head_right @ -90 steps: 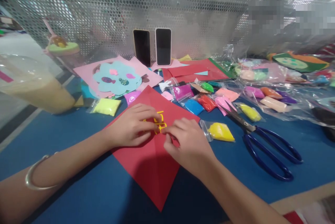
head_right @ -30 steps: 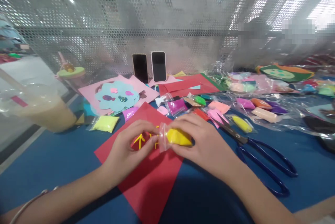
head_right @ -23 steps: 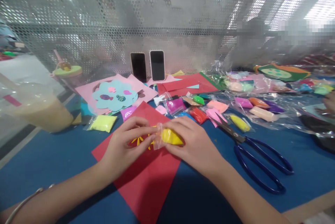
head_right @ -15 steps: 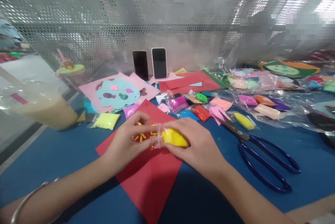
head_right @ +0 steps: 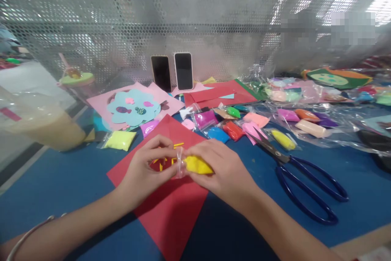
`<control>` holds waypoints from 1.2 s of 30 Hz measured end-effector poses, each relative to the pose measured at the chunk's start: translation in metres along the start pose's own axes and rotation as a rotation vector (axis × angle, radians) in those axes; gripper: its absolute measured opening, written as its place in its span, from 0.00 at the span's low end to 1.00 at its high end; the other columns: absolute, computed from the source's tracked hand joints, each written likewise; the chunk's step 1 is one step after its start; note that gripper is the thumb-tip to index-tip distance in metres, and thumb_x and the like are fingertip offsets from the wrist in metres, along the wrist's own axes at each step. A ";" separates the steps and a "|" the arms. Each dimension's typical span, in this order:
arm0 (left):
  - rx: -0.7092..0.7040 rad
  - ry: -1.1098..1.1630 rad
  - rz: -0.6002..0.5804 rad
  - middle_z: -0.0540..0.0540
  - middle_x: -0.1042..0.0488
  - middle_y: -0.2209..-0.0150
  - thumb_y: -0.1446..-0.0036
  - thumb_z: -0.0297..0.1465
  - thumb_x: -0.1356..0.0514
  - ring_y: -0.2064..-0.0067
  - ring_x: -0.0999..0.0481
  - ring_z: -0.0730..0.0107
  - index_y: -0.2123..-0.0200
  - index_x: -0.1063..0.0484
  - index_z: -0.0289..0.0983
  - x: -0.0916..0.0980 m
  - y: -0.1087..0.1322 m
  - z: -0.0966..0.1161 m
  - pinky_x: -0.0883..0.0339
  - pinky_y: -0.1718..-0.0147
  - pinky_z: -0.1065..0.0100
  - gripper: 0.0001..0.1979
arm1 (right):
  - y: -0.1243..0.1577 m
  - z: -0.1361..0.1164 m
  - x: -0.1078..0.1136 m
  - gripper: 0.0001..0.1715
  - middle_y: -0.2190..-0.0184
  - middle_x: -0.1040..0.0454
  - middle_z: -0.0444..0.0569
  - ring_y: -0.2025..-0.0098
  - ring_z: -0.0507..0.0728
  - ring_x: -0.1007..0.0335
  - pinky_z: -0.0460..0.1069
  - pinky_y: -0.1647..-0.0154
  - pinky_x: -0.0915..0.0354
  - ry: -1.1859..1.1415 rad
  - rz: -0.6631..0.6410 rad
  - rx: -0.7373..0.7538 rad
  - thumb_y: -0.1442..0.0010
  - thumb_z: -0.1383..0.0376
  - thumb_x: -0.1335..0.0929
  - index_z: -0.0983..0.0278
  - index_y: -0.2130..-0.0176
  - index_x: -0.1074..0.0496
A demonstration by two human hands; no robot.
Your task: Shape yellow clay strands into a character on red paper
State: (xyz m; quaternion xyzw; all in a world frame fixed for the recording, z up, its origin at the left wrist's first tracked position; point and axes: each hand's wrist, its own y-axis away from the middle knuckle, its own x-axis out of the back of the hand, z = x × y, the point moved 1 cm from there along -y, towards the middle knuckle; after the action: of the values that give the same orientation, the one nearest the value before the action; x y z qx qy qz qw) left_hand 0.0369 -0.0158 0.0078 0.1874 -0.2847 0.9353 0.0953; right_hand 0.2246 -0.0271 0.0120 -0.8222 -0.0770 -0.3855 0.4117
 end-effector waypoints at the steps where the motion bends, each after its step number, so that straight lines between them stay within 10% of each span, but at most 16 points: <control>1: -0.008 0.001 0.009 0.48 0.33 0.68 0.50 0.24 0.35 0.69 0.30 0.75 0.69 0.22 0.37 0.000 0.000 0.001 0.34 0.75 0.74 0.04 | 0.000 0.000 0.000 0.12 0.63 0.23 0.47 0.61 0.55 0.27 0.49 0.60 0.32 -0.004 -0.003 -0.003 0.42 0.69 0.32 0.59 0.57 0.32; 10: -0.002 -0.023 0.248 0.49 0.33 0.68 0.46 0.29 0.38 0.72 0.33 0.77 0.69 0.25 0.37 0.028 -0.012 0.012 0.33 0.75 0.73 0.02 | 0.003 0.027 0.013 0.15 0.60 0.23 0.49 0.59 0.61 0.26 0.54 0.58 0.31 0.259 0.140 -0.206 0.46 0.67 0.31 0.58 0.56 0.31; 22: 0.111 -0.078 0.140 0.49 0.31 0.70 0.48 0.26 0.37 0.74 0.32 0.77 0.70 0.23 0.36 0.005 0.000 0.046 0.37 0.78 0.74 0.03 | 0.006 0.002 0.005 0.16 0.58 0.24 0.49 0.58 0.59 0.27 0.54 0.58 0.31 0.016 0.144 -0.033 0.44 0.66 0.32 0.58 0.54 0.31; 36: 0.031 -0.255 -0.020 0.49 0.27 0.69 0.50 0.22 0.35 0.66 0.28 0.70 0.70 0.20 0.41 0.008 -0.002 0.027 0.33 0.70 0.69 0.07 | 0.009 -0.001 -0.002 0.17 0.59 0.23 0.50 0.57 0.59 0.26 0.54 0.58 0.29 -0.003 0.131 0.041 0.43 0.68 0.32 0.58 0.52 0.31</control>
State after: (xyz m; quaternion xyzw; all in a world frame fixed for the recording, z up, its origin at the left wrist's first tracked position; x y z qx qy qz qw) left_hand 0.0382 -0.0293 0.0328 0.3091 -0.2783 0.9071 0.0648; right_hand 0.2267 -0.0330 0.0058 -0.8175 -0.0315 -0.3546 0.4527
